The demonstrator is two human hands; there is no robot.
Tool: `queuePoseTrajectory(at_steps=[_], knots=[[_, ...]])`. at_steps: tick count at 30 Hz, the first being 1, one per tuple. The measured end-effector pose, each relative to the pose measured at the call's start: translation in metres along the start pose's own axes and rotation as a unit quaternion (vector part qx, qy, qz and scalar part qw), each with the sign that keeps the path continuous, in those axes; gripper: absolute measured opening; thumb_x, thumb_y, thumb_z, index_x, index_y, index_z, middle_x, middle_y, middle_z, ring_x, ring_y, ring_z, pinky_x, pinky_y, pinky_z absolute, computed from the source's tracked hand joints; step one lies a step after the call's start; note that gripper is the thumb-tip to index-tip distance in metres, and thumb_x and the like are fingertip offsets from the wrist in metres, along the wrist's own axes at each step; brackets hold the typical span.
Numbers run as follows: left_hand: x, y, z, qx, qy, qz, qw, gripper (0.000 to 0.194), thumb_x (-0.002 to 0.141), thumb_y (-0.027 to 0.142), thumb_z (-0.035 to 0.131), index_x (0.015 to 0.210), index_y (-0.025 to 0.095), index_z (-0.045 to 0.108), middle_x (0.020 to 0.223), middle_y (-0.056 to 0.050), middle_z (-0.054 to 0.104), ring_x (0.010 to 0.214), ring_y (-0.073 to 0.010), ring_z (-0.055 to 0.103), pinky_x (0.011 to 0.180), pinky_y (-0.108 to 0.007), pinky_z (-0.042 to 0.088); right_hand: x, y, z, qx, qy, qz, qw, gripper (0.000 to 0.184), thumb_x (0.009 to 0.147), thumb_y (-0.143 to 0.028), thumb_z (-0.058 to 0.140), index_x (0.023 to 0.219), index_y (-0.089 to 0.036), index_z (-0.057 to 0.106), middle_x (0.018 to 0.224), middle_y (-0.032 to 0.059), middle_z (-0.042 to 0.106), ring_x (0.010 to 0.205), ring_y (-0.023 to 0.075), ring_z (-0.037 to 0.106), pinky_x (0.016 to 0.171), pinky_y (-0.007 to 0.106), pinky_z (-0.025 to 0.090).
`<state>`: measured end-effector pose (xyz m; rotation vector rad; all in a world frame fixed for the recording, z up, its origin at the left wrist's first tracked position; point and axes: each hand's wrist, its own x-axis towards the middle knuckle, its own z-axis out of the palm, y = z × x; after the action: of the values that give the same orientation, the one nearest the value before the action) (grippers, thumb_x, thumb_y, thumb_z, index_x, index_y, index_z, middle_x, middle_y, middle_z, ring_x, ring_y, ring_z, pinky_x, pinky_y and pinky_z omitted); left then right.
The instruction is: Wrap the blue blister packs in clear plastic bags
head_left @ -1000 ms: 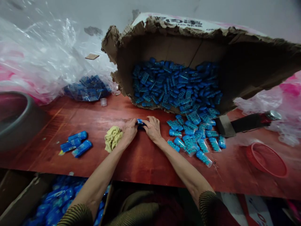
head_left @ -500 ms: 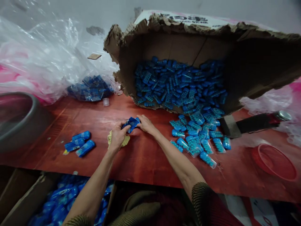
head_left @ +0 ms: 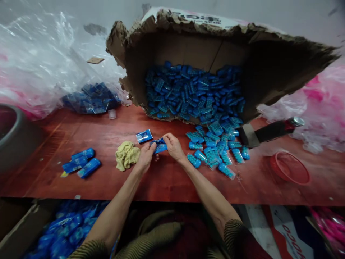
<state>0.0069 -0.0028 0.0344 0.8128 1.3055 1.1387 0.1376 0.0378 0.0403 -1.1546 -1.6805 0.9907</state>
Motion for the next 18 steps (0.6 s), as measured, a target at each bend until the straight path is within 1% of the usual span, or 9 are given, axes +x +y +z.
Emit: queuePoseTrajectory(at_steps=[2,5,7,10,13,16,18], knots=[[-0.006,-0.006,0.009,0.026,0.017,0.015,0.999,0.033,0.075,0.052,0.054,0.078,0.019,0.049,0.045,0.005,0.049,0.037,-0.0117,0.046,0.039,-0.022,0.036,-0.012,0.0,-0.001,-0.019,0.038,0.011,0.999,0.025,0.09,-0.035,0.038,0.078,-0.019,0.053,0.069,-0.0015,0.053,0.064,0.0121,0.05,0.062,0.023,0.037],[-0.012,-0.01,0.019,0.102,0.055,0.075,0.99,0.024,0.083,0.043,0.047,0.071,0.021,0.046,0.043,0.006,0.044,0.037,-0.0113,0.043,0.041,-0.023,0.035,-0.028,-0.006,0.0,-0.075,0.071,0.02,0.994,0.026,0.093,-0.034,0.033,0.087,-0.019,0.054,0.074,0.0008,0.059,0.067,0.0139,0.056,0.063,0.023,0.039],[-0.015,-0.011,0.024,0.149,0.094,0.122,0.977,0.021,0.084,0.034,0.045,0.068,0.021,0.045,0.048,0.005,0.046,0.043,-0.0113,0.044,0.046,-0.023,0.035,-0.038,-0.014,0.002,-0.139,0.06,0.011,0.988,0.028,0.095,-0.032,0.03,0.096,-0.019,0.055,0.084,0.0036,0.064,0.073,0.0152,0.06,0.066,0.023,0.04],[-0.021,-0.012,0.03,0.185,0.14,0.172,0.957,0.017,0.083,0.026,0.047,0.067,0.02,0.049,0.06,0.002,0.051,0.056,-0.0126,0.047,0.055,-0.024,0.037,-0.049,-0.025,0.004,-0.244,0.011,0.001,0.97,0.028,0.096,-0.032,0.031,0.106,-0.02,0.053,0.096,0.007,0.067,0.081,0.0172,0.063,0.067,0.023,0.04],[-0.027,-0.015,0.032,0.178,0.139,0.178,0.958,0.015,0.082,0.026,0.049,0.067,0.02,0.049,0.062,0.003,0.051,0.06,-0.0135,0.046,0.058,-0.025,0.036,-0.056,-0.03,0.004,-0.297,-0.025,-0.006,0.954,0.029,0.096,-0.036,0.033,0.111,-0.02,0.052,0.099,0.0077,0.068,0.085,0.0189,0.064,0.065,0.023,0.04],[-0.03,-0.019,0.032,0.173,0.137,0.179,0.959,0.014,0.081,0.025,0.049,0.068,0.02,0.049,0.062,0.003,0.05,0.06,-0.0133,0.045,0.059,-0.025,0.036,-0.06,-0.03,0.003,-0.305,-0.026,-0.009,0.952,0.028,0.097,-0.031,0.03,0.11,-0.02,0.052,0.097,0.0068,0.069,0.083,0.0183,0.065,0.064,0.023,0.04],[-0.032,-0.021,0.033,0.156,0.122,0.185,0.963,0.01,0.079,0.024,0.051,0.07,0.02,0.05,0.064,0.003,0.051,0.062,-0.0131,0.047,0.061,-0.025,0.037,-0.06,-0.029,0.002,-0.297,-0.032,-0.022,0.954,0.027,0.097,-0.029,0.031,0.111,-0.02,0.052,0.096,0.0063,0.069,0.082,0.0173,0.065,0.064,0.023,0.04]])
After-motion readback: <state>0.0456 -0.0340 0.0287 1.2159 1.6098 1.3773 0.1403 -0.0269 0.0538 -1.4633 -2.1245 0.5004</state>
